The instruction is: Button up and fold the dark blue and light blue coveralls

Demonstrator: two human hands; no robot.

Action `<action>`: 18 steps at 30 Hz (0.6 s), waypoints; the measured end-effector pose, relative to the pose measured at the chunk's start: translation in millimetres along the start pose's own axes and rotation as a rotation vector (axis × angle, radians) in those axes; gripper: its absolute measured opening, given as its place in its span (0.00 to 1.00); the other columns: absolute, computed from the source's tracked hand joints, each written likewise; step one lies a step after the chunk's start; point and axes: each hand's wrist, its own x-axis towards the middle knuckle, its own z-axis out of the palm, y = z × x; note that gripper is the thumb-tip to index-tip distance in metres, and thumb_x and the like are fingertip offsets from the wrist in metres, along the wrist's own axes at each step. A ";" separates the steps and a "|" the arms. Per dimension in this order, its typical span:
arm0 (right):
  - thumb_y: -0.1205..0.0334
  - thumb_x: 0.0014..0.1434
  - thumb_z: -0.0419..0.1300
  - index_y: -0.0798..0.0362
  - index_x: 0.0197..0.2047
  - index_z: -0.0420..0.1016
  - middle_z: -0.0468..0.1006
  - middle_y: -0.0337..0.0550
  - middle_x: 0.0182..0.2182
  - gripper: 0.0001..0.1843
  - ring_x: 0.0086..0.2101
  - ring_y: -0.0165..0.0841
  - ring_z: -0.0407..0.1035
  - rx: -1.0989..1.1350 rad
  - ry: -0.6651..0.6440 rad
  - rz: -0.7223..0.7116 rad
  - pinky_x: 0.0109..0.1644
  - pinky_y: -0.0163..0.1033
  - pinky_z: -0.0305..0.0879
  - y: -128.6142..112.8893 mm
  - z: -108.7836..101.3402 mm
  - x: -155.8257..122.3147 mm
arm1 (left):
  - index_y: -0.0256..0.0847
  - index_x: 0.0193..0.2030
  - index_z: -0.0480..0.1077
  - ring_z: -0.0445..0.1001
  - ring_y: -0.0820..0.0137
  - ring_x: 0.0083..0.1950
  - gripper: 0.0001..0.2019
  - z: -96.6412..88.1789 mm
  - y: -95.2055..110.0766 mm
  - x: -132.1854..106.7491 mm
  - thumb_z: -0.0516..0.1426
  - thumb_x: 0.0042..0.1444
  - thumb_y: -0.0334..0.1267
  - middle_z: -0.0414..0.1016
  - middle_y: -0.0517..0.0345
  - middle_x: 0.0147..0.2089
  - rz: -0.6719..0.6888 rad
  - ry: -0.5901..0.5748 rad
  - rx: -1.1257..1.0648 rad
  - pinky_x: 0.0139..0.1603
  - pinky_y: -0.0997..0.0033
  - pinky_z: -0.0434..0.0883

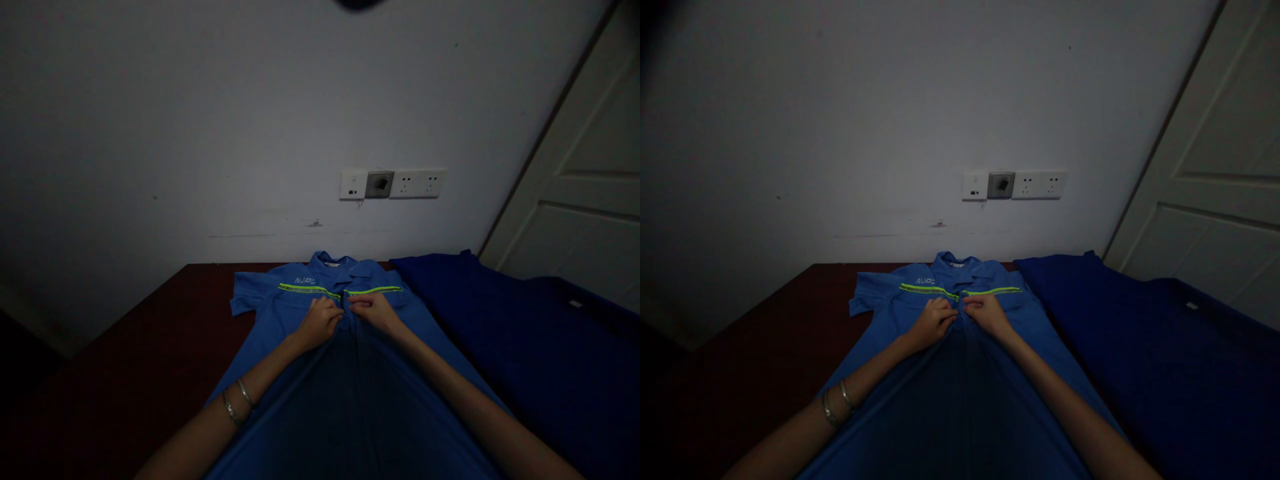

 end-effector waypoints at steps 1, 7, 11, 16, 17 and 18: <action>0.64 0.40 0.58 0.63 0.37 0.75 0.67 0.34 0.13 0.18 0.16 0.24 0.58 0.003 0.003 -0.006 0.21 0.30 0.54 -1.3 0.7 -0.8 | 0.40 0.40 0.73 0.64 0.66 0.40 0.10 0.0 1.0 0.3 0.51 0.56 0.34 0.71 0.52 0.35 -0.009 0.009 -0.006 0.39 0.65 0.56; 0.65 0.40 0.59 0.62 0.36 0.75 0.68 0.34 0.14 0.18 0.16 0.24 0.58 -0.006 0.021 0.009 0.21 0.30 0.54 -6.3 0.0 -1.9 | 0.41 0.35 0.74 0.65 0.67 0.40 0.09 0.4 3.1 2.9 0.52 0.55 0.36 0.72 0.53 0.34 -0.105 0.045 -0.086 0.40 0.65 0.56; 0.65 0.39 0.59 0.62 0.35 0.74 0.68 0.35 0.14 0.16 0.17 0.25 0.59 0.006 0.034 0.029 0.21 0.30 0.55 -8.5 -0.7 -2.5 | 0.40 0.33 0.74 0.66 0.67 0.39 0.09 -0.5 4.3 4.4 0.52 0.55 0.37 0.73 0.54 0.33 -0.159 0.056 -0.110 0.39 0.65 0.56; 0.64 0.39 0.59 0.62 0.34 0.74 0.68 0.34 0.13 0.16 0.16 0.25 0.59 0.012 0.022 0.041 0.21 0.31 0.55 -8.7 -0.4 -2.9 | 0.40 0.32 0.74 0.66 0.66 0.40 0.09 -1.1 5.0 3.9 0.53 0.54 0.37 0.73 0.53 0.34 -0.160 0.080 -0.126 0.41 0.65 0.57; 0.64 0.39 0.59 0.61 0.33 0.74 0.67 0.34 0.13 0.16 0.16 0.25 0.58 0.011 0.022 0.039 0.21 0.31 0.55 -8.3 -0.5 -2.8 | 0.40 0.33 0.74 0.66 0.66 0.40 0.09 -1.0 4.8 3.6 0.53 0.54 0.37 0.73 0.53 0.34 -0.151 0.081 -0.122 0.41 0.65 0.57; 0.64 0.39 0.59 0.61 0.33 0.74 0.67 0.33 0.13 0.15 0.16 0.25 0.58 0.010 0.020 0.036 0.21 0.31 0.54 -8.0 -0.6 -2.8 | 0.40 0.33 0.74 0.66 0.66 0.40 0.09 -0.8 4.6 3.3 0.53 0.54 0.37 0.73 0.53 0.34 -0.142 0.082 -0.113 0.41 0.65 0.57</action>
